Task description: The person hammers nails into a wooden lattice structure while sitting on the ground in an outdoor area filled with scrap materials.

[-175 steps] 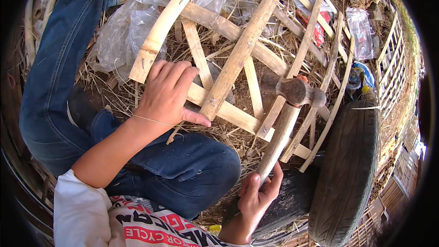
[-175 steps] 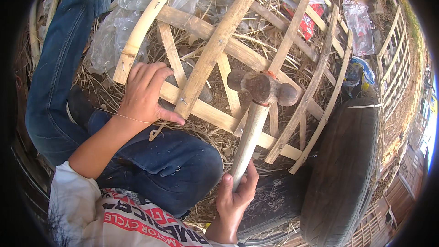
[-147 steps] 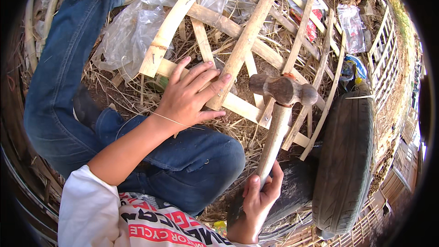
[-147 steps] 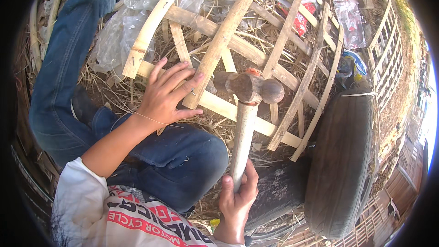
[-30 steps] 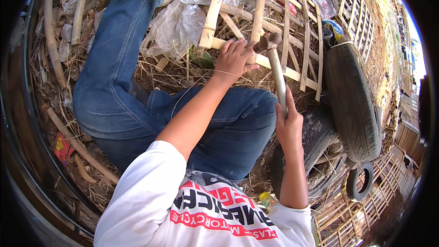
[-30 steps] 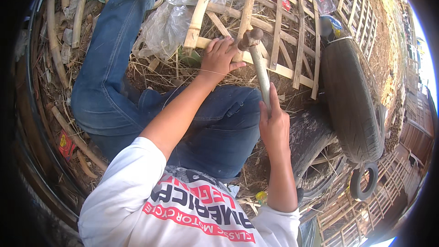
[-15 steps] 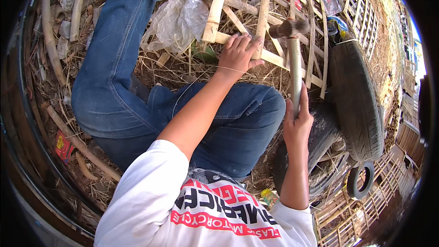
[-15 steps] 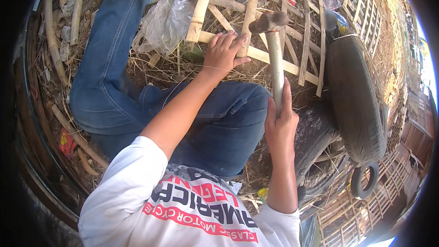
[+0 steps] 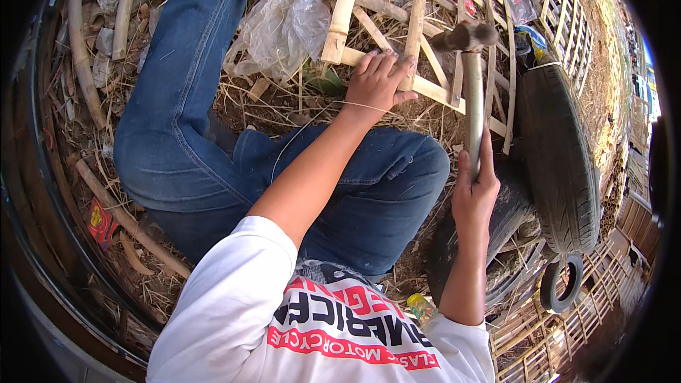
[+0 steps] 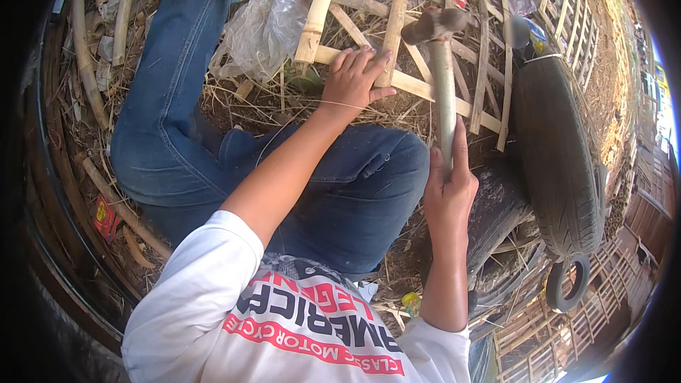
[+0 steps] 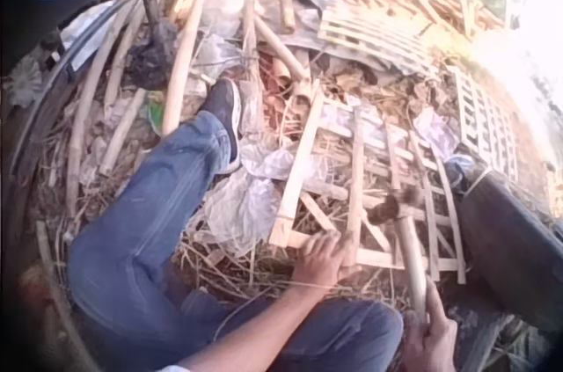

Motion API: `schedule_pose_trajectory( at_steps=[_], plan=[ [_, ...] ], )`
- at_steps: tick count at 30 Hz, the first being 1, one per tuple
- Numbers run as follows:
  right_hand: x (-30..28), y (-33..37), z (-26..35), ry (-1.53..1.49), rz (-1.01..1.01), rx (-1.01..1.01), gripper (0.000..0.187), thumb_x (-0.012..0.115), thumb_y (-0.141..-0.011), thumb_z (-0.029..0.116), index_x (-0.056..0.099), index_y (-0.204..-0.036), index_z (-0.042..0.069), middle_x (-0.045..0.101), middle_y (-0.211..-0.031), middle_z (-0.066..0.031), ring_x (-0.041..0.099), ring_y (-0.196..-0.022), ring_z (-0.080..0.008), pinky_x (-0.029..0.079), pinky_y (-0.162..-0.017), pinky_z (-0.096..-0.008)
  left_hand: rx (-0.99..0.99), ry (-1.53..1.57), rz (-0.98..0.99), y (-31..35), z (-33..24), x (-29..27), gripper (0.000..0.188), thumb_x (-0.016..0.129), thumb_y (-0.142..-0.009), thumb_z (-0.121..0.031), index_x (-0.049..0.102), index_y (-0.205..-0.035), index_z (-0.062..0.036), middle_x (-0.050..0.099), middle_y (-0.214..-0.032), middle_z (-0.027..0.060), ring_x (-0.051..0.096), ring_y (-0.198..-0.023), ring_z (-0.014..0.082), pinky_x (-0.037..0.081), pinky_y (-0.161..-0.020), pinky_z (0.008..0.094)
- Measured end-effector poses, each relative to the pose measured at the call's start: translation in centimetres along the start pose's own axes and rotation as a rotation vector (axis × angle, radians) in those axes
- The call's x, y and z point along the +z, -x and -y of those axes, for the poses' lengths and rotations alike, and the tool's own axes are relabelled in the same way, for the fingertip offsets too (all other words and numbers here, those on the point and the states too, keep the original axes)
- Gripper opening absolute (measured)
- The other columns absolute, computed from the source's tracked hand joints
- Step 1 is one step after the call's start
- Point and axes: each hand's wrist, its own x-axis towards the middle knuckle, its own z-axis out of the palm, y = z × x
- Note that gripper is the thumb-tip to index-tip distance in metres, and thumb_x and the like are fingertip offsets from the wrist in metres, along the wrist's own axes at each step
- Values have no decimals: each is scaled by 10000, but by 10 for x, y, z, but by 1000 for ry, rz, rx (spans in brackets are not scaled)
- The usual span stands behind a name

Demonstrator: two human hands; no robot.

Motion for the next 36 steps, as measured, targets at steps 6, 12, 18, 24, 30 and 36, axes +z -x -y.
schedule_pose_trajectory(
  at_steps=[6,12,18,24,30,36],
  plan=[
    [1,2,-5,58,162,78,470,576,-958,146,457,-1409,88,665,-939,-297,671,-936,-422,520,-751,-412,-17,17,39,16,-2,-7,689,585,-786,-628,601,-1289,-157,600,-1178,88,531,-1153,229,305,-1064,407],
    [-4,-1,-6,-63,97,160,356,599,-958,208,557,-1226,-23,669,-837,-193,672,-761,-239,503,-696,-358,-24,21,78,1,-1,-9,769,635,-754,-616,541,-1354,-143,597,-1179,95,532,-1128,252,324,-1038,408],
    [12,-11,-52,-306,246,162,244,605,-949,145,496,-1095,-18,609,-684,-107,602,-577,-164,479,-564,-323,42,14,296,-21,4,-27,790,665,-724,-615,538,-1340,-136,562,-1040,58,524,-1062,214,362,-875,388],
    [9,-30,-50,-141,283,103,264,599,-960,178,502,-1116,-11,607,-686,-138,606,-594,-207,470,-580,-341,108,-151,271,-20,9,-26,830,563,-759,-706,500,-1390,-171,508,-1335,139,398,-1318,284,352,-920,435],
    [-8,-37,-36,-172,308,211,262,571,-980,210,527,-1124,-4,590,-657,-129,582,-582,-176,459,-567,-340,80,-168,407,-20,8,-24,847,498,-759,-748,475,-1415,-213,407,-1489,97,322,-1404,285,316,-1031,538],
    [-8,-46,-32,-67,390,163,269,557,-983,191,526,-1153,-16,615,-682,-171,641,-601,-229,468,-576,-352,94,-196,425,-22,8,-24,851,446,-775,-759,437,-1444,-234,354,-1543,13,268,-1441,251,266,-1091,585]
  ],
)
